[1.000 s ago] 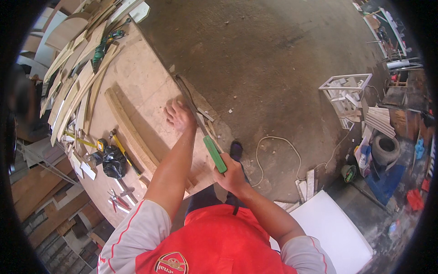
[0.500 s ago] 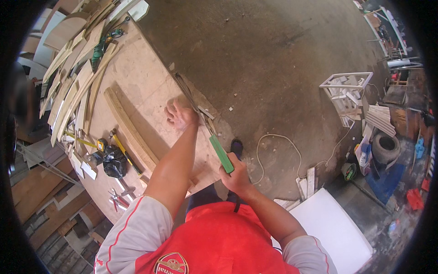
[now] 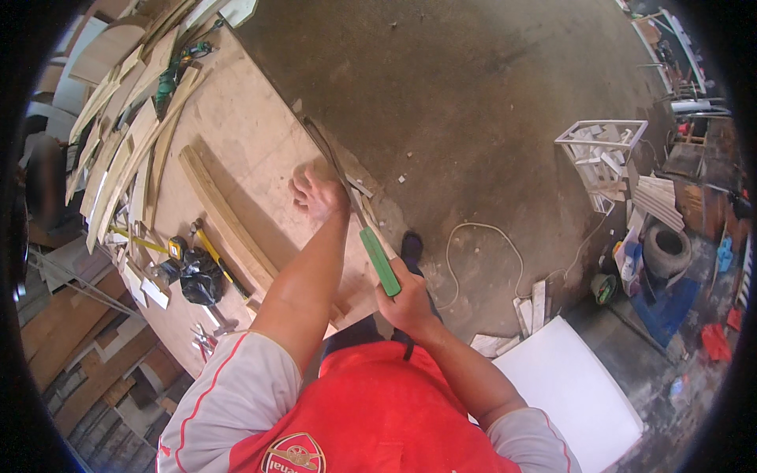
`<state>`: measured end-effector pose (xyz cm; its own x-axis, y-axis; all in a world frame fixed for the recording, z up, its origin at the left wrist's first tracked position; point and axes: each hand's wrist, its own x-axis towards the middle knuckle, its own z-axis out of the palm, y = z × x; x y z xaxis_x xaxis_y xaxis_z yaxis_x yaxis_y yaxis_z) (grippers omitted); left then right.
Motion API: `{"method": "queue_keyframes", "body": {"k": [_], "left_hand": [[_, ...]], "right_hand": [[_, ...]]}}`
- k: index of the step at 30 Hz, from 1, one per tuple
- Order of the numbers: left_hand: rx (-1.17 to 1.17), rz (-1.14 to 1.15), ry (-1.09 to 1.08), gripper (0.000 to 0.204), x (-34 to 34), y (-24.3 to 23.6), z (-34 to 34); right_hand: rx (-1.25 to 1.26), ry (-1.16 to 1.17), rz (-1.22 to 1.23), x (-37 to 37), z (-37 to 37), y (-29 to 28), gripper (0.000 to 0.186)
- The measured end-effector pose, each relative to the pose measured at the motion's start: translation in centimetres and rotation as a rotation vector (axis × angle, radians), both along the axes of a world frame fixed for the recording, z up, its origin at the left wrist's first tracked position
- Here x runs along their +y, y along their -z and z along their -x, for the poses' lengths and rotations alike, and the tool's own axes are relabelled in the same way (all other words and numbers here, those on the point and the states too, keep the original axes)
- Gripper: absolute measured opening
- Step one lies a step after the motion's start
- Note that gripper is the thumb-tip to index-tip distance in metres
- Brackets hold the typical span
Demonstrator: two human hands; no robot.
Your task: The person uses a handsaw to cut a piece of wood on a workbench, then uses a tape measure and a small block to check the length of a long wooden beam.
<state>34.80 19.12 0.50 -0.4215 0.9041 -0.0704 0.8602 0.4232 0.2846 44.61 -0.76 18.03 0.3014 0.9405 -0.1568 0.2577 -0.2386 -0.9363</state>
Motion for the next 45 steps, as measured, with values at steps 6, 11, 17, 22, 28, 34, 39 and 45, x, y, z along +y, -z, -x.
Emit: {"method": "queue_keyframes", "body": {"k": [6,11,17,22,28,34,39,45], "left_hand": [[-0.067,-0.028,-0.021,0.051,0.0,0.6,0.1],[-0.016,-0.049,-0.025,0.052,0.2,0.9,0.2],[-0.051,-0.002,-0.014,0.053,0.1,0.4,0.4],[-0.063,-0.027,0.011,0.055,0.4,0.3,0.4],[-0.010,-0.057,0.001,0.050,-0.4,0.2,-0.2],[-0.007,0.019,-0.019,0.052,-0.2,0.2,0.3],[0.031,-0.082,-0.026,0.050,-0.2,1.1,0.1],[0.019,-0.121,-0.028,0.048,-0.4,0.6,-0.3]], "right_hand": [[-0.028,-0.022,-0.004,0.3,0.1,-1.2,0.013],[-0.034,-0.016,0.005,0.7,-0.2,-1.7,0.014],[0.003,-0.001,0.034,0.7,-0.2,-2.5,0.014],[-0.016,-0.015,0.138,1.9,-0.8,-1.6,0.012],[-0.050,-0.047,0.104,4.6,-0.7,-0.3,0.015],[0.018,-0.010,0.099,3.1,-0.3,-1.9,0.019],[-0.030,0.002,0.166,4.5,0.0,0.1,0.022],[0.052,0.017,0.258,7.0,0.0,1.0,0.016]]}}
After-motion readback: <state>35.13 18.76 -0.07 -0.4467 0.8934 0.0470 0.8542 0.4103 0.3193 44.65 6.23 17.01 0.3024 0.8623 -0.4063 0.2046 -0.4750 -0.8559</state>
